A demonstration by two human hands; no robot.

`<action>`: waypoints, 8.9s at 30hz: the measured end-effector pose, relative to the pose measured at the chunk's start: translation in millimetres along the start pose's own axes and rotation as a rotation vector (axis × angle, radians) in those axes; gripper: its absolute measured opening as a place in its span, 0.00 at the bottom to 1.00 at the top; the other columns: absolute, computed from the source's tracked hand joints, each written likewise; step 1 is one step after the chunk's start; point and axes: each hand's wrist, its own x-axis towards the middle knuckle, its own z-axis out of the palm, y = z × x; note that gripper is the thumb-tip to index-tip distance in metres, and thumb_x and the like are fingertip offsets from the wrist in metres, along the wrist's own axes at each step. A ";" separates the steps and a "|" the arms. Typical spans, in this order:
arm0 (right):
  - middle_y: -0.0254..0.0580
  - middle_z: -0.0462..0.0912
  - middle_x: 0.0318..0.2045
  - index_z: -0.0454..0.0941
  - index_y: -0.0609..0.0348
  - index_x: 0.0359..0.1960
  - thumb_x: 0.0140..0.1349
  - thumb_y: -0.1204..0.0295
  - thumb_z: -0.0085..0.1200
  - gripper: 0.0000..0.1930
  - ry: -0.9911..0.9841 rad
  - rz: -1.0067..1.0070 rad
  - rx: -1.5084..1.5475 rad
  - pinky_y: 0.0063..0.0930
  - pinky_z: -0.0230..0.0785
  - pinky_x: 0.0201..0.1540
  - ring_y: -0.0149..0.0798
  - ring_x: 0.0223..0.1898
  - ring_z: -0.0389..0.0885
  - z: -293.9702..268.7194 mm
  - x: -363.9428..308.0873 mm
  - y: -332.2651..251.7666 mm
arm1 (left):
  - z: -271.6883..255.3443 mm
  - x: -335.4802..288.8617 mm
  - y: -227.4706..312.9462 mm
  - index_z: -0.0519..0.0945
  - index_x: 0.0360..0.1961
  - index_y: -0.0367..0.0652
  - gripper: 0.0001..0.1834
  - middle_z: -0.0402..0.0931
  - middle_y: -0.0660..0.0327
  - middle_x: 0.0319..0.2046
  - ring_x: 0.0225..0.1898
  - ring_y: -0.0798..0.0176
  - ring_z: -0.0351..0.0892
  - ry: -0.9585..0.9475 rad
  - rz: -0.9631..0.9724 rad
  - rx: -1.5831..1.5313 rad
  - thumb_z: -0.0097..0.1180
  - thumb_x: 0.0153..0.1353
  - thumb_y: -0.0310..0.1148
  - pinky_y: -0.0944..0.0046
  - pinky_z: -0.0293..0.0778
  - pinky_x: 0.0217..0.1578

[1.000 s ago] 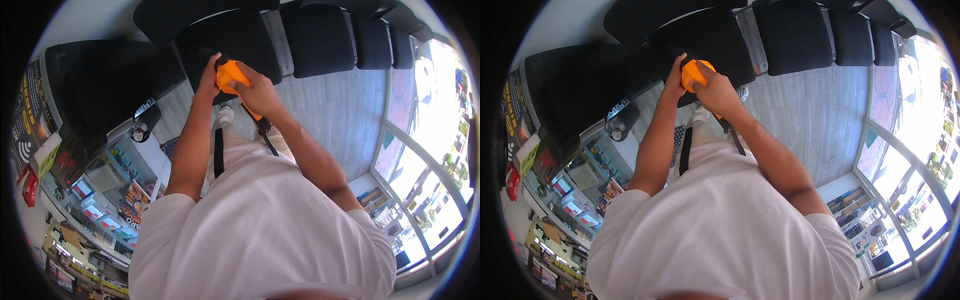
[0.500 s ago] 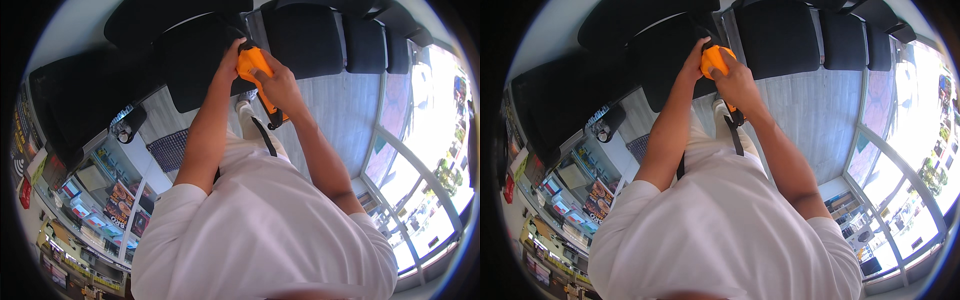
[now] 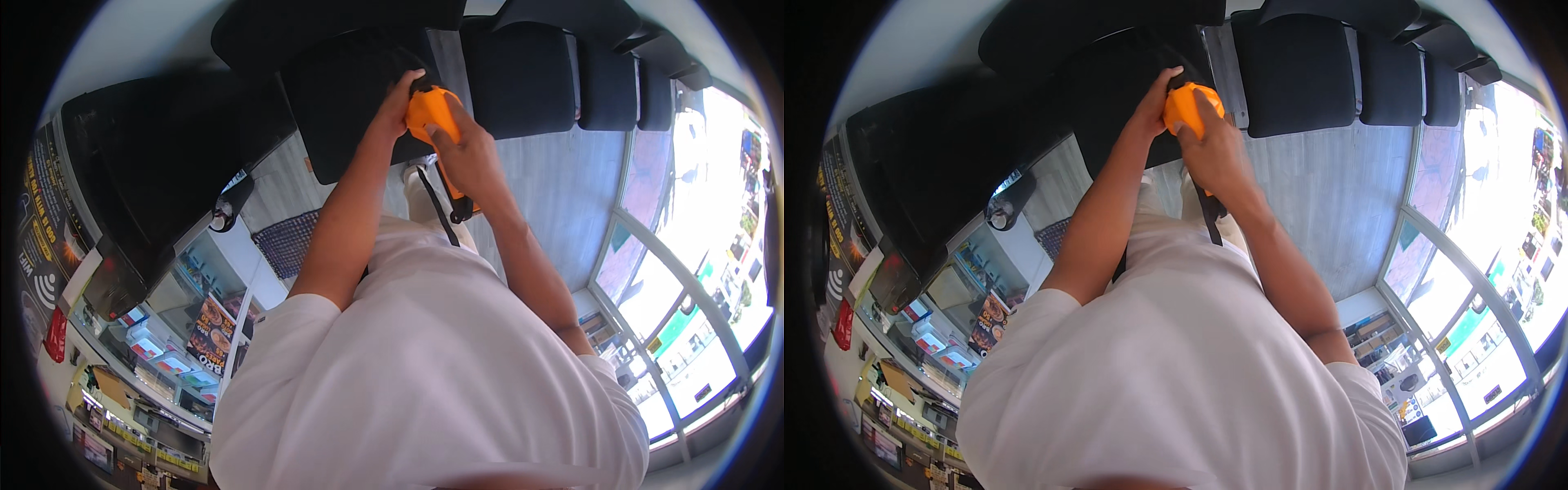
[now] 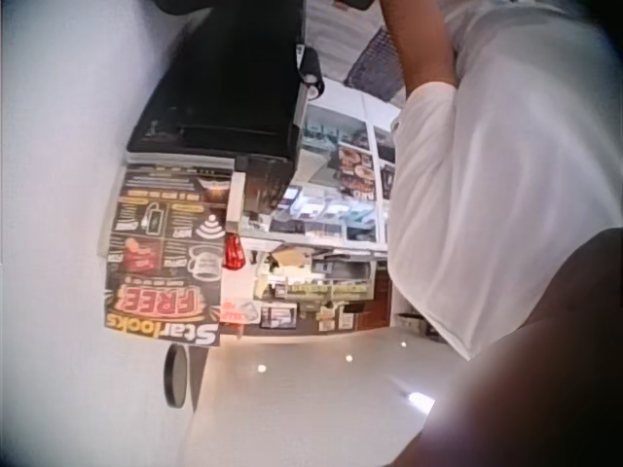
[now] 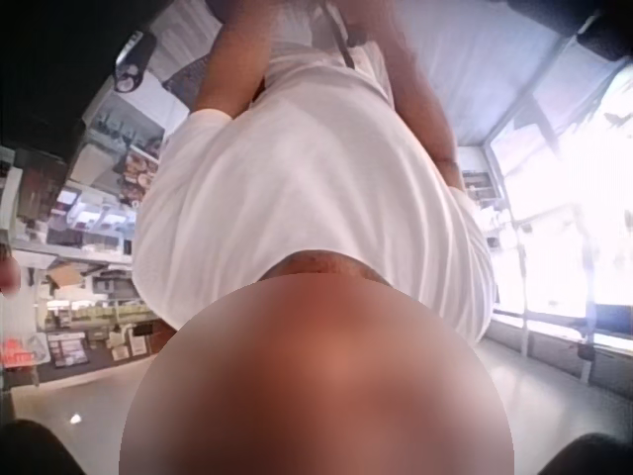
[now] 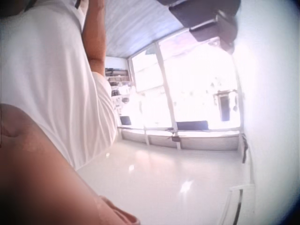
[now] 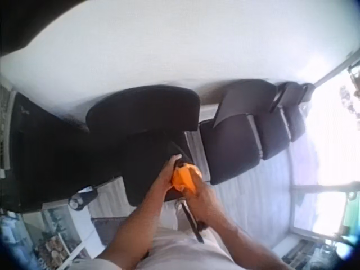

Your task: The person uses a handheld vacuum to clean the seats of several black chairs in a waiting area. The person moves from chair to chair, vacuuming the seat surfaces and edges.

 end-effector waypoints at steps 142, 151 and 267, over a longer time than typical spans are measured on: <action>0.74 0.88 0.40 0.68 0.56 0.81 0.74 0.65 0.62 0.35 0.050 0.064 0.405 0.56 0.79 0.52 0.72 0.44 0.89 180.7 -332.1 185.6 | -121.6 -212.2 -304.7 0.54 0.85 0.50 0.55 0.70 0.51 0.70 0.66 0.49 0.78 0.140 0.073 0.185 0.71 0.63 0.50 0.53 0.80 0.63; 0.71 0.89 0.41 0.68 0.54 0.81 0.75 0.63 0.62 0.35 0.167 0.265 0.426 0.53 0.80 0.52 0.70 0.45 0.90 156.1 -337.4 221.0 | -67.2 -185.2 -333.6 0.53 0.84 0.46 0.57 0.72 0.49 0.67 0.63 0.50 0.80 0.011 0.092 0.264 0.73 0.62 0.48 0.54 0.81 0.61; 0.49 0.91 0.50 0.77 0.55 0.76 0.76 0.55 0.64 0.31 0.397 0.445 0.503 0.37 0.79 0.56 0.39 0.49 0.89 155.7 -339.9 274.9 | -9.2 -137.0 -370.1 0.34 0.89 0.48 0.71 0.66 0.42 0.73 0.68 0.45 0.78 -0.093 -0.045 0.499 0.73 0.59 0.50 0.53 0.79 0.67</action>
